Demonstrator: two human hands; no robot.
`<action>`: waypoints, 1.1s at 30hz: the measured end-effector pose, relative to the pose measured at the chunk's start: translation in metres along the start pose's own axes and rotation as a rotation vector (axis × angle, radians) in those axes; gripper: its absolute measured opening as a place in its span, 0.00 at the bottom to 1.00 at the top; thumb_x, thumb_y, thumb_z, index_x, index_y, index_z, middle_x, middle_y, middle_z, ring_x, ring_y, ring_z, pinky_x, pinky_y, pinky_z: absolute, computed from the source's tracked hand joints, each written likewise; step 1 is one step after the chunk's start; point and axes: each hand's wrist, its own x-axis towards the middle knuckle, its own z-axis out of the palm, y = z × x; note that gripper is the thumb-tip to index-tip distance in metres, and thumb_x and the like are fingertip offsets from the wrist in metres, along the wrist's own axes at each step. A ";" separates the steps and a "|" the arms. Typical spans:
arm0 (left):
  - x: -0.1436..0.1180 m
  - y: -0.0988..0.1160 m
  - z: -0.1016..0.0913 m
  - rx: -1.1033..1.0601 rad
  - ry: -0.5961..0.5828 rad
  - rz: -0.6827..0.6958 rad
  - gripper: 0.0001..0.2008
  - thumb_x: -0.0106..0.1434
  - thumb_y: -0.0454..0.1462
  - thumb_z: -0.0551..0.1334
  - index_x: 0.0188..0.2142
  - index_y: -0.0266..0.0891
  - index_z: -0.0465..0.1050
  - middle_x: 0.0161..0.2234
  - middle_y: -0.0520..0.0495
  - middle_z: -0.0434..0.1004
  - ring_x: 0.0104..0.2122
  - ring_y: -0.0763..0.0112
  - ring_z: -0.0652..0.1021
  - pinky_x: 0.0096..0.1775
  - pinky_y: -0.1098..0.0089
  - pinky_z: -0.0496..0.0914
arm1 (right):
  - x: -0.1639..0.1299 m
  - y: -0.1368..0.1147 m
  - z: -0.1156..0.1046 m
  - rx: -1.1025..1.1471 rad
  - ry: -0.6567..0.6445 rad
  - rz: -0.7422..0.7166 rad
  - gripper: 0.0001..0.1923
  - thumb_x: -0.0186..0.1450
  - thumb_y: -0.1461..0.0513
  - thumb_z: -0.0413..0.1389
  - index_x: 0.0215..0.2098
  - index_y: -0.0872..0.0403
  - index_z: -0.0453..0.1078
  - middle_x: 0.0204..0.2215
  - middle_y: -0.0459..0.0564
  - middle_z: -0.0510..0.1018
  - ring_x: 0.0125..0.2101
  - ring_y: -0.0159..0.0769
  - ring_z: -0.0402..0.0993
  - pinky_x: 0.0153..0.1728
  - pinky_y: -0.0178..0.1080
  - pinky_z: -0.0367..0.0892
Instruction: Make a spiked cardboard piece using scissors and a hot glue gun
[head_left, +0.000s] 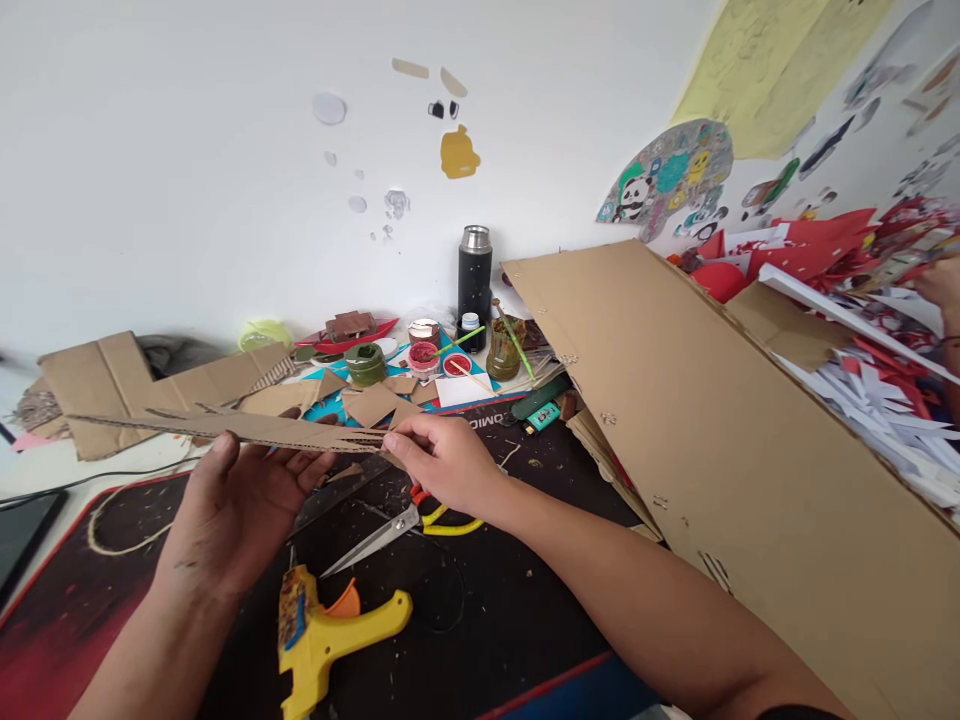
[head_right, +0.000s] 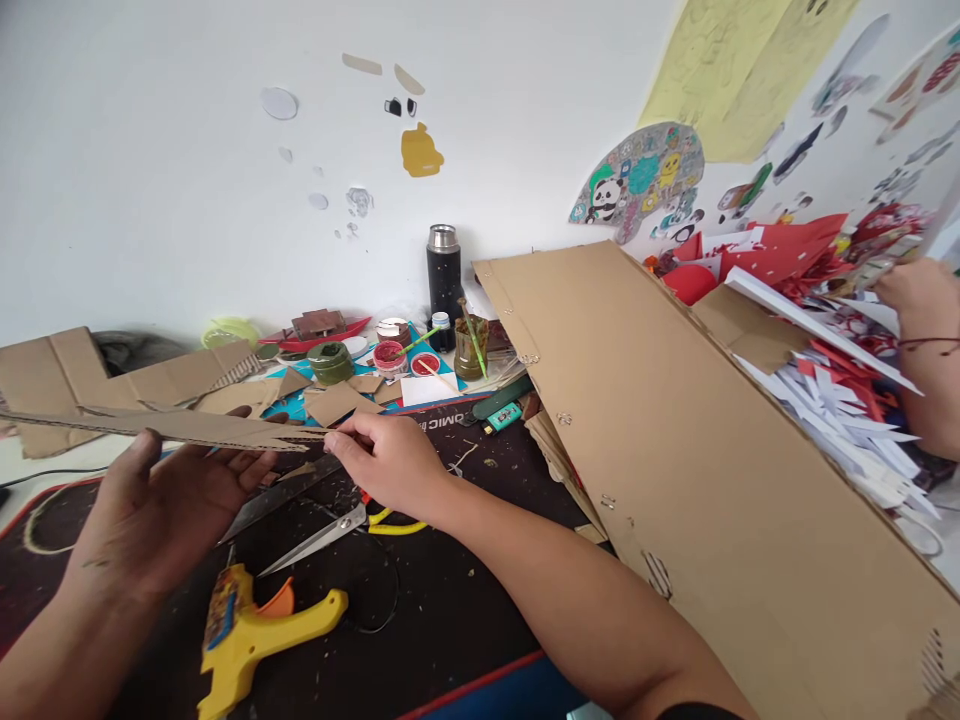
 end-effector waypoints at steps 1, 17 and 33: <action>0.001 0.000 -0.001 -0.008 0.001 0.005 0.26 0.48 0.51 0.84 0.47 0.55 0.85 0.49 0.48 0.90 0.44 0.52 0.88 0.41 0.60 0.88 | 0.000 0.001 0.000 0.012 -0.001 0.000 0.15 0.77 0.54 0.57 0.42 0.53 0.81 0.21 0.42 0.75 0.23 0.32 0.70 0.27 0.35 0.59; 0.007 -0.001 -0.010 -0.091 0.026 0.042 0.31 0.44 0.50 0.85 0.47 0.52 0.84 0.48 0.45 0.90 0.40 0.54 0.89 0.39 0.59 0.88 | 0.001 0.000 0.000 0.114 -0.012 0.009 0.13 0.76 0.52 0.59 0.42 0.53 0.77 0.23 0.42 0.74 0.24 0.31 0.68 0.27 0.35 0.59; 0.004 0.007 -0.008 -0.242 0.212 -0.017 0.29 0.43 0.53 0.82 0.42 0.51 0.78 0.44 0.39 0.88 0.41 0.52 0.88 0.44 0.61 0.87 | 0.003 0.005 0.002 0.185 -0.001 0.024 0.11 0.76 0.55 0.57 0.42 0.53 0.77 0.21 0.41 0.73 0.22 0.31 0.70 0.26 0.34 0.62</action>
